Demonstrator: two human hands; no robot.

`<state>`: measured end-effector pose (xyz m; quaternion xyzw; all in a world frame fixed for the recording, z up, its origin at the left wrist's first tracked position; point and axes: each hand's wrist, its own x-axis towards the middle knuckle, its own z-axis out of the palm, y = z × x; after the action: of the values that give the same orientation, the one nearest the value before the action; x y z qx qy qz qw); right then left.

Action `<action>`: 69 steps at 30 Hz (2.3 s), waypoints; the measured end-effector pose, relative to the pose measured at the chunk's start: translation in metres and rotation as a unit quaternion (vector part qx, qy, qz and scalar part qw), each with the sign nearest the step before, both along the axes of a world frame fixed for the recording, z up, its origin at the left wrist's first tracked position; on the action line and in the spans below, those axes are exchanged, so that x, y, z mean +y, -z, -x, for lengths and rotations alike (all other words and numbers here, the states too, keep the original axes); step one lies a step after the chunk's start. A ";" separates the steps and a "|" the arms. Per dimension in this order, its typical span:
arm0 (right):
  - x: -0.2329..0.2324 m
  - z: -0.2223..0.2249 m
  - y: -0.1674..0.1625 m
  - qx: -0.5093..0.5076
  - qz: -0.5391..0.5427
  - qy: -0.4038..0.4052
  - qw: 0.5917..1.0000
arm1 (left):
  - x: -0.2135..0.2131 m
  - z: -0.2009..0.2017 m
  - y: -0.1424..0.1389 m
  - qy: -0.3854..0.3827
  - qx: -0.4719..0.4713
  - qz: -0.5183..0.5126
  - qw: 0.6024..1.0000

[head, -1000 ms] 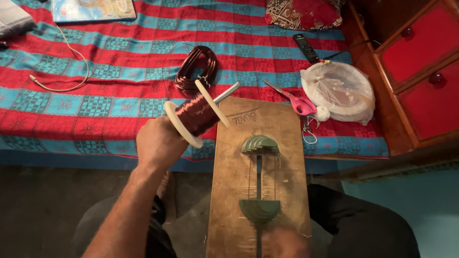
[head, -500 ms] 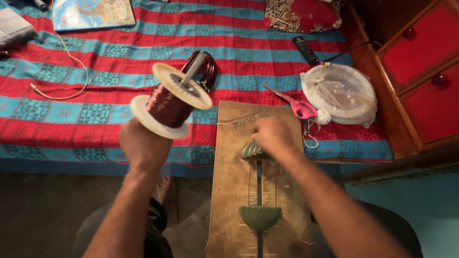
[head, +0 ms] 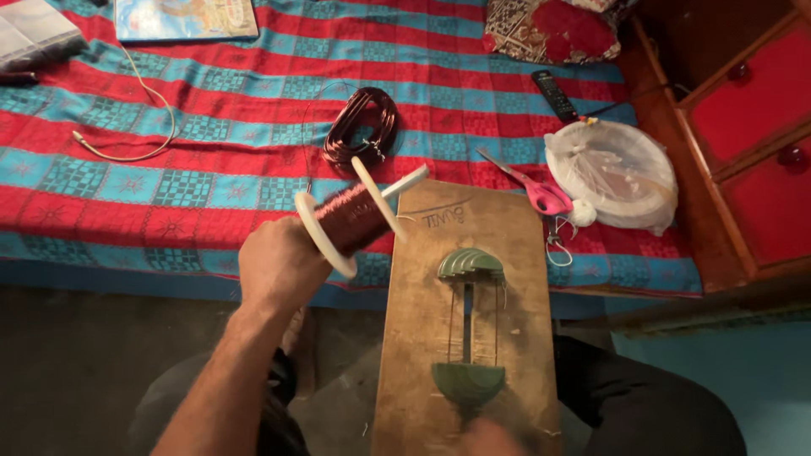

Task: The person sits on the floor and hand-winds enameled copper wire from a spool onto a green plastic coil frame mounted on a wooden board, holding the spool in one hand while guiding and tensioning the wire with the other, occasionally adjusting the wire on the frame.

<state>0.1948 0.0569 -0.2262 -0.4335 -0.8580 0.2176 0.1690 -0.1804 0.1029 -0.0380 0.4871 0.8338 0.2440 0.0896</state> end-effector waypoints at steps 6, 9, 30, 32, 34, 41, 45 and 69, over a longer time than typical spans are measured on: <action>0.123 -0.060 -0.047 -0.105 0.111 0.268 0.951 | 0.007 -0.010 -0.001 0.008 -0.029 -0.092 0.995; 0.217 -0.002 -0.072 -0.068 -0.024 0.153 0.986 | 0.009 -0.015 -0.001 0.039 -0.034 -0.127 0.991; -0.007 -0.021 -0.030 -0.055 -0.022 0.090 0.994 | 0.006 -0.010 0.007 0.053 0.059 -0.019 0.997; 0.026 -0.050 -0.034 -0.111 0.031 0.281 0.953 | 0.007 -0.012 0.007 0.050 0.036 -0.071 0.996; 0.094 -0.066 -0.051 -0.120 0.196 0.278 0.933 | 0.008 -0.013 0.005 0.051 0.011 -0.088 0.995; 0.265 0.074 -0.110 -0.137 0.011 0.076 0.988 | 0.009 -0.007 0.006 -0.003 -0.025 -0.197 0.980; 0.201 0.142 -0.124 -0.084 -0.042 0.002 0.996 | 0.006 0.006 0.007 -0.019 -0.006 -0.243 0.970; 0.265 0.074 -0.106 -0.123 -0.031 0.064 0.990 | 0.009 -0.006 0.008 -0.026 0.008 -0.117 0.993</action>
<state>0.1206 0.3222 -0.1198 -0.5055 -0.8491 0.1246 0.0891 -0.1745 0.1123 -0.0465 0.4744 0.8126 0.3380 0.0185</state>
